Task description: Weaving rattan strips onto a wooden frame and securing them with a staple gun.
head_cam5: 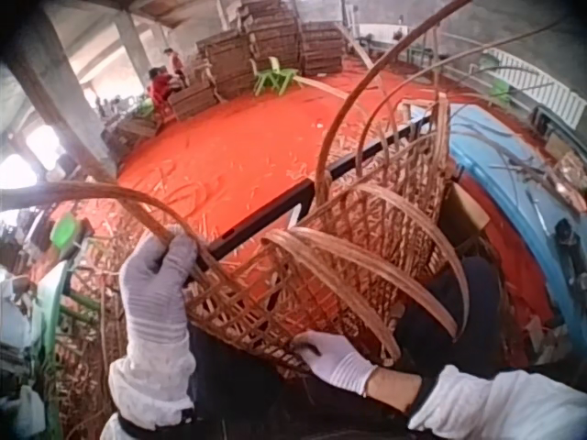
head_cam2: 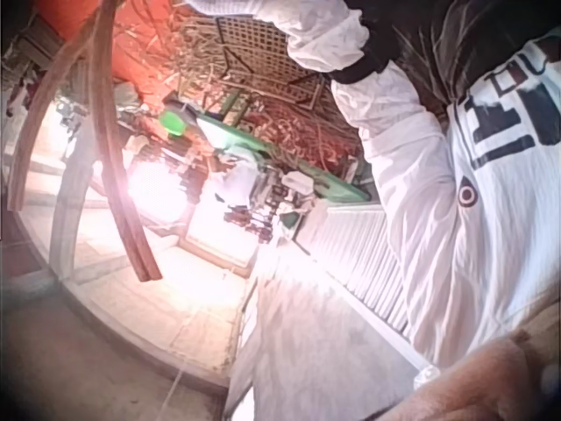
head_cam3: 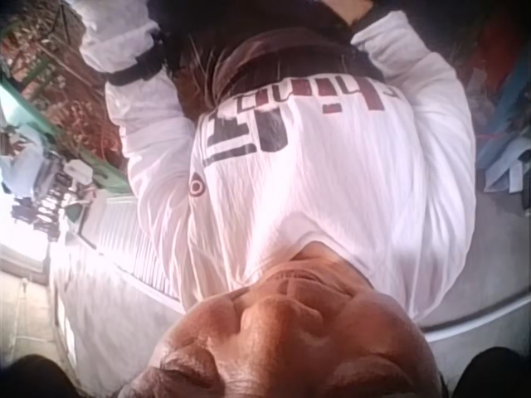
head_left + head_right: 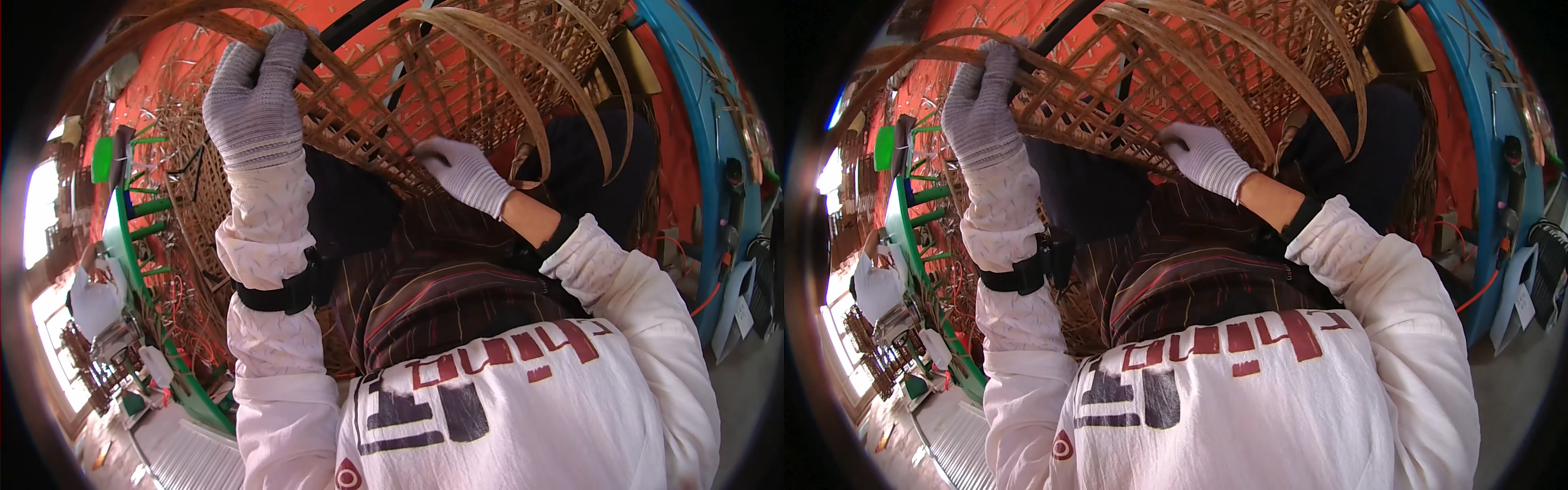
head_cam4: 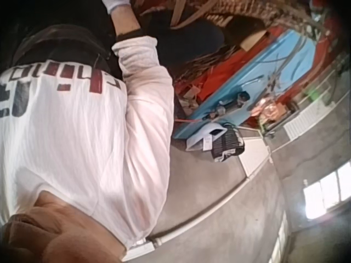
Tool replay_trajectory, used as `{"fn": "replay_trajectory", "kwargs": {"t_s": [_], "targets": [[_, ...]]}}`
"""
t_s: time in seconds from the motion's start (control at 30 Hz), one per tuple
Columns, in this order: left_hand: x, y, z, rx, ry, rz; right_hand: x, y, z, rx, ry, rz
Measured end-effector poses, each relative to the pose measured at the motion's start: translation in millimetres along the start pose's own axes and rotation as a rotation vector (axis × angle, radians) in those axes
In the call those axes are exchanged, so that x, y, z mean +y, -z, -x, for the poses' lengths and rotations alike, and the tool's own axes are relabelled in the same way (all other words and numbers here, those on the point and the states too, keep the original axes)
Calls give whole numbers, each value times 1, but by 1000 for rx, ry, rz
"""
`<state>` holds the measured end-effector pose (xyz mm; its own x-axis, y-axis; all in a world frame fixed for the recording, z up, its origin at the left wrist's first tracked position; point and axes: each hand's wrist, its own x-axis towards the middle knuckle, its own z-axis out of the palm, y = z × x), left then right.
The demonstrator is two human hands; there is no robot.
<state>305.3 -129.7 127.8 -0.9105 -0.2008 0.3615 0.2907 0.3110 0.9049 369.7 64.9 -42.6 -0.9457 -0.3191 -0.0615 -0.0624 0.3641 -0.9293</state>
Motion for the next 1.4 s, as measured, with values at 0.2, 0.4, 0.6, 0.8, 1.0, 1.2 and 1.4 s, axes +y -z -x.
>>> {"fn": "replay_trajectory", "kwargs": {"t_s": [0.2, 0.4, 0.6, 0.8, 1.0, 1.2, 1.4], "targets": [[-5, 0, -3, 1, 6, 31, 35, -21, 10, -239, -142, 158], [0, -1, -2, 20, -7, -10, 53, -31, 17, -344, -112, 161], [-3, 0, -4, 39, 15, 2, 69, -5, 7, 284, -176, 68], [-11, 3, -7, 13, 21, -8, 59, 0, 8, 241, -66, 128], [-8, 5, -6, 0, 25, -7, 46, -2, 7, 192, -96, -6], [-3, 1, -4, 15, 6, 19, 31, 6, 5, 211, -59, -102], [-5, 2, -3, -17, -2, -51, -51, 34, -5, 418, 229, -220]]}}
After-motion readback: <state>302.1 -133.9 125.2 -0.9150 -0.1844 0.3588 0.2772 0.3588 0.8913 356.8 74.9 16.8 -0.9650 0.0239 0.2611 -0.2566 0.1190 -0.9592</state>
